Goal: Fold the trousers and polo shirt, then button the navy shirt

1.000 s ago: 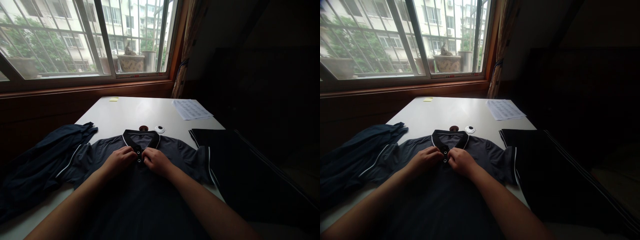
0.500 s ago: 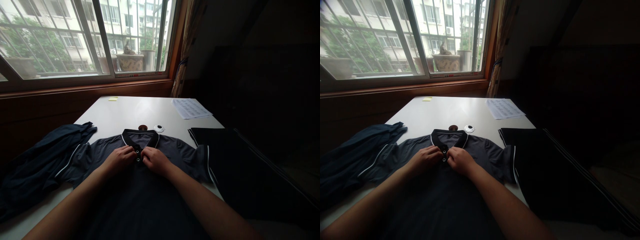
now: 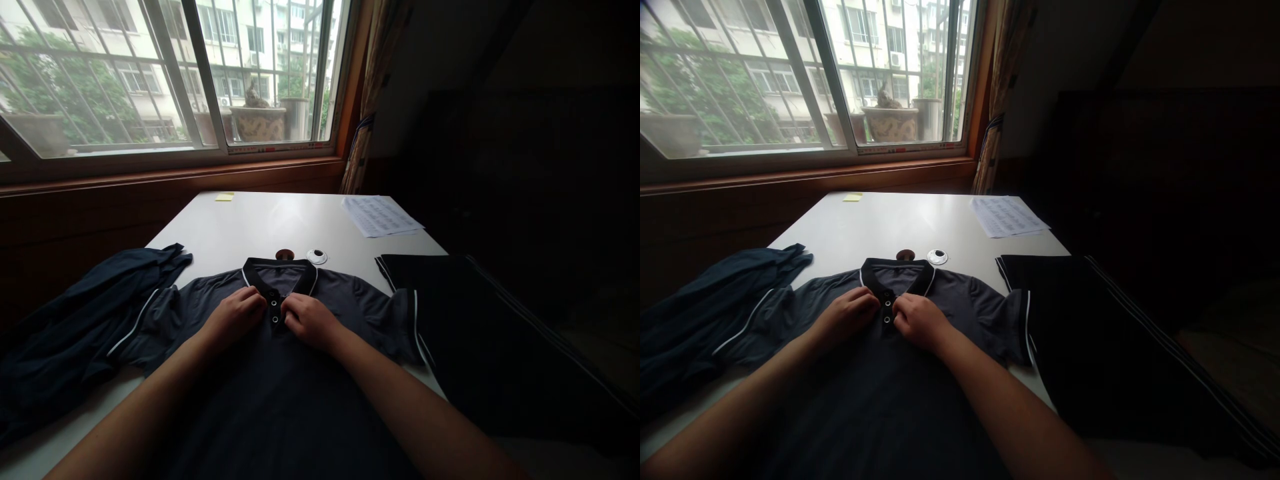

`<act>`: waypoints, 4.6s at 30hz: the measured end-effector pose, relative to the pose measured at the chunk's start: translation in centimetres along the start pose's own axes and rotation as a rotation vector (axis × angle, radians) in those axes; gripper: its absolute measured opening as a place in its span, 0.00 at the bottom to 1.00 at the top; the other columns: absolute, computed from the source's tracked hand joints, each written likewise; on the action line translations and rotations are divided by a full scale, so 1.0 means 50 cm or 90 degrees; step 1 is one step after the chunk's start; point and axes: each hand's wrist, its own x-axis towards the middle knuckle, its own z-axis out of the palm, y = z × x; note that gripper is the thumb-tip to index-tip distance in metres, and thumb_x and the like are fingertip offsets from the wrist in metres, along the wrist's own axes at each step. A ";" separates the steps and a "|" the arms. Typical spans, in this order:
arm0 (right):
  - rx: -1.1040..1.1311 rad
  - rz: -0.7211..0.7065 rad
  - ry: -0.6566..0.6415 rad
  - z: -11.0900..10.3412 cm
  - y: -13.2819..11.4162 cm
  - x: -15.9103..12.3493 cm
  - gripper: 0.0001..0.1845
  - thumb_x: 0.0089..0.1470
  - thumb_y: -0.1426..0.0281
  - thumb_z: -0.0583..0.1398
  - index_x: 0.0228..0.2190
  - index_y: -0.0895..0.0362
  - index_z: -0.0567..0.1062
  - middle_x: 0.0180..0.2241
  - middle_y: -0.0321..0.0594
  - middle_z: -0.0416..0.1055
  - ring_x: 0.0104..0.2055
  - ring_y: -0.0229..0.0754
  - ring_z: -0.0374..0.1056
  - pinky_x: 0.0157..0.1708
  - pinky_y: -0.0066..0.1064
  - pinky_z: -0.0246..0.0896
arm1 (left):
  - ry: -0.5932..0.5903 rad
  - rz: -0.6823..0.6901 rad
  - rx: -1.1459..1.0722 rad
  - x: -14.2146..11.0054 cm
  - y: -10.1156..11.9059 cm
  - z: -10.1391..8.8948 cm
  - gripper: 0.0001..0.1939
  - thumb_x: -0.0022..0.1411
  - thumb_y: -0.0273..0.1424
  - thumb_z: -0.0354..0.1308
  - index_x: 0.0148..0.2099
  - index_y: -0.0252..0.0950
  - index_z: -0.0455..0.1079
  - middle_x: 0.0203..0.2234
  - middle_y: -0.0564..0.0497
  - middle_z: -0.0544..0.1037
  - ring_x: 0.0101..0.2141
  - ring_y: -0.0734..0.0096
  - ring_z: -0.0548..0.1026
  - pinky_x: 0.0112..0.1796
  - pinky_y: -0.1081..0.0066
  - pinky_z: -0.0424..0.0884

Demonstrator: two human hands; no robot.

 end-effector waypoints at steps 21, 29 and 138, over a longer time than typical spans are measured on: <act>0.003 0.004 0.001 -0.001 -0.001 0.000 0.07 0.55 0.78 0.57 0.33 0.55 0.73 0.33 0.37 0.70 0.35 0.40 0.66 0.39 0.29 0.60 | -0.037 0.026 -0.004 -0.005 0.006 0.007 0.06 0.69 0.29 0.55 0.39 0.38 0.72 0.36 0.49 0.76 0.37 0.69 0.73 0.40 0.70 0.70; 0.002 0.005 -0.005 -0.003 -0.002 0.000 0.06 0.56 0.78 0.57 0.33 0.56 0.72 0.33 0.37 0.70 0.35 0.40 0.66 0.38 0.29 0.60 | -0.003 -0.085 -0.006 -0.005 0.004 0.005 0.03 0.64 0.28 0.57 0.37 0.38 0.72 0.35 0.50 0.74 0.34 0.71 0.73 0.35 0.73 0.68; 0.447 0.296 -0.037 -0.019 0.008 0.004 0.13 0.42 0.66 0.69 0.30 0.56 0.74 0.29 0.33 0.72 0.33 0.39 0.68 0.36 0.31 0.63 | -0.111 -0.487 -0.573 0.008 0.071 -0.008 0.20 0.52 0.44 0.68 0.35 0.34 0.68 0.22 0.55 0.72 0.20 0.76 0.70 0.19 0.77 0.65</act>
